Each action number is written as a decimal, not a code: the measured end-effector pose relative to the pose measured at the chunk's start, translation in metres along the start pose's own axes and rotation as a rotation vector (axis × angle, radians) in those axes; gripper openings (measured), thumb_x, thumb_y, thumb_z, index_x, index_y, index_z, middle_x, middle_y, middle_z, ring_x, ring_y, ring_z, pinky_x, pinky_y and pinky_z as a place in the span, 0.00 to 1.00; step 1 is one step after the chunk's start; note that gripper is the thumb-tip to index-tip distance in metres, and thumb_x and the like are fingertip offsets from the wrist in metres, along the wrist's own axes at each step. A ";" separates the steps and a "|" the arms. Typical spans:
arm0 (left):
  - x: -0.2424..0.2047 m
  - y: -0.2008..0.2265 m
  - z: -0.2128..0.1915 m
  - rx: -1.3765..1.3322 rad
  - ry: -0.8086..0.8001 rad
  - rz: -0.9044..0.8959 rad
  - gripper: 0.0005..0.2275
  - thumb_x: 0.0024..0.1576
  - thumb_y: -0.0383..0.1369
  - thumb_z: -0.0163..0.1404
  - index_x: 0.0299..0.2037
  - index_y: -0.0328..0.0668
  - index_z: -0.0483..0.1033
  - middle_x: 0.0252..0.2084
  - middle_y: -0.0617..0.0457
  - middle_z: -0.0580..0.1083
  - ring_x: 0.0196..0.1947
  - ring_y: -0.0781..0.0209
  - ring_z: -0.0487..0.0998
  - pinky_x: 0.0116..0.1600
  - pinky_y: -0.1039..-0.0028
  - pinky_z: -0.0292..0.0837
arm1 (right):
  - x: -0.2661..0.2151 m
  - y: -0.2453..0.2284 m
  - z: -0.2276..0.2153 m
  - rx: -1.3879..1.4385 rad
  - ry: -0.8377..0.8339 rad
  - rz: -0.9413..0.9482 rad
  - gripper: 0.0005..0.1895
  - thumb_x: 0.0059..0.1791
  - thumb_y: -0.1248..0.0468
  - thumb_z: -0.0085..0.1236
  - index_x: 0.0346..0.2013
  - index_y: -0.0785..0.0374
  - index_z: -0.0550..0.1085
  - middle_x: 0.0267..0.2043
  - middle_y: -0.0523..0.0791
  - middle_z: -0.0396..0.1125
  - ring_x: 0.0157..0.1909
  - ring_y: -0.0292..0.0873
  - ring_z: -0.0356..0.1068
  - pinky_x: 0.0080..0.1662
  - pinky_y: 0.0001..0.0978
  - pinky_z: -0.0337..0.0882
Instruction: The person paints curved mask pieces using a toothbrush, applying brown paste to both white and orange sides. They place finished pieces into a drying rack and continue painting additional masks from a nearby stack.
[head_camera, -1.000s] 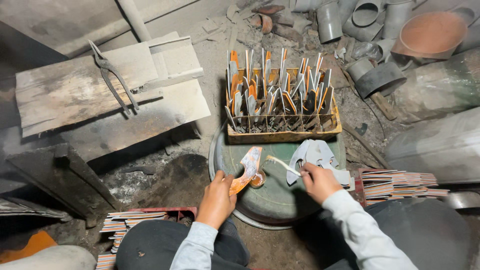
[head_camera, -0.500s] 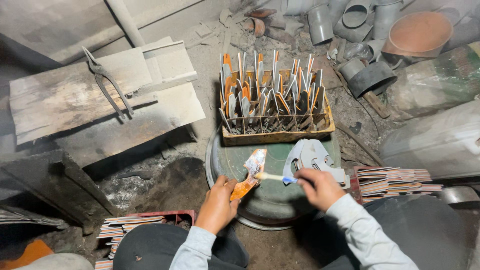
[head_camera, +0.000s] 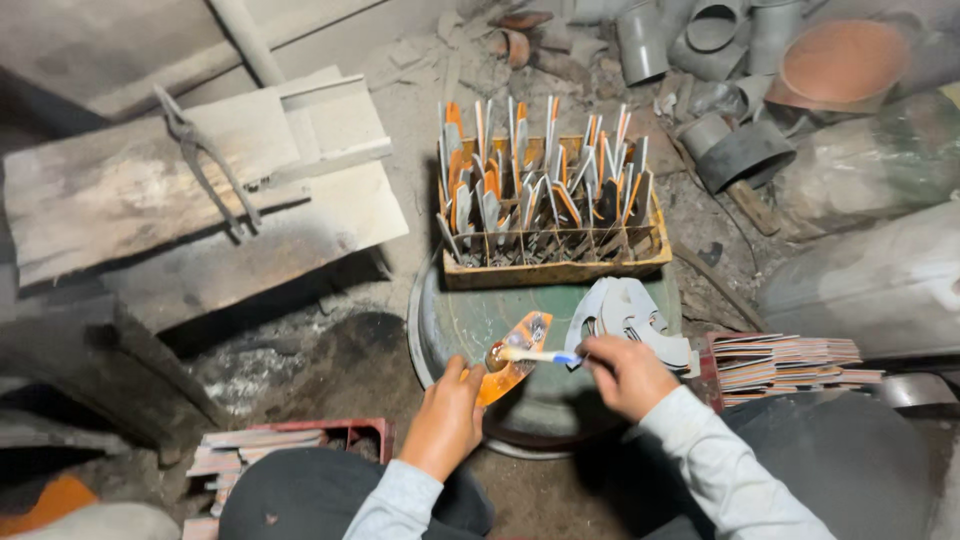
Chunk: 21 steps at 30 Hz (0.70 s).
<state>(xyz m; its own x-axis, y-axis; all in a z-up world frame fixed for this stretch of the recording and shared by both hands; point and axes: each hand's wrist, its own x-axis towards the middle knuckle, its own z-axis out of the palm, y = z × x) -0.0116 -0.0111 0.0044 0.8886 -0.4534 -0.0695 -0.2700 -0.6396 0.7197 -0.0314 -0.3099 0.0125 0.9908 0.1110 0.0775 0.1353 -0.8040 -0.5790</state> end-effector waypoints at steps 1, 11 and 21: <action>-0.007 0.000 0.000 -0.003 0.009 0.012 0.23 0.45 0.20 0.57 0.54 0.35 0.72 0.53 0.38 0.68 0.47 0.32 0.75 0.50 0.52 0.74 | -0.003 -0.002 0.002 0.003 -0.043 0.077 0.13 0.44 0.71 0.56 0.42 0.61 0.78 0.37 0.53 0.75 0.41 0.59 0.76 0.42 0.44 0.75; -0.008 0.007 -0.002 0.008 -0.028 0.011 0.22 0.45 0.20 0.57 0.52 0.34 0.73 0.51 0.38 0.69 0.45 0.33 0.77 0.47 0.52 0.74 | -0.011 -0.019 0.003 -0.026 -0.004 0.003 0.10 0.44 0.70 0.57 0.40 0.64 0.75 0.37 0.53 0.74 0.42 0.60 0.73 0.43 0.46 0.73; -0.003 0.009 -0.008 -0.114 -0.031 -0.049 0.21 0.45 0.23 0.59 0.52 0.36 0.75 0.49 0.41 0.72 0.47 0.36 0.78 0.50 0.56 0.74 | -0.011 -0.002 -0.017 -0.029 0.021 0.141 0.06 0.46 0.67 0.58 0.38 0.62 0.76 0.35 0.53 0.73 0.38 0.59 0.74 0.39 0.45 0.72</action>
<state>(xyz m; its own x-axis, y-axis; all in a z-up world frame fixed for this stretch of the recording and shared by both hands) -0.0142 -0.0104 0.0164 0.8871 -0.4439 -0.1264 -0.1816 -0.5875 0.7886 -0.0421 -0.3190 0.0266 0.9998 -0.0161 0.0145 -0.0052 -0.8271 -0.5621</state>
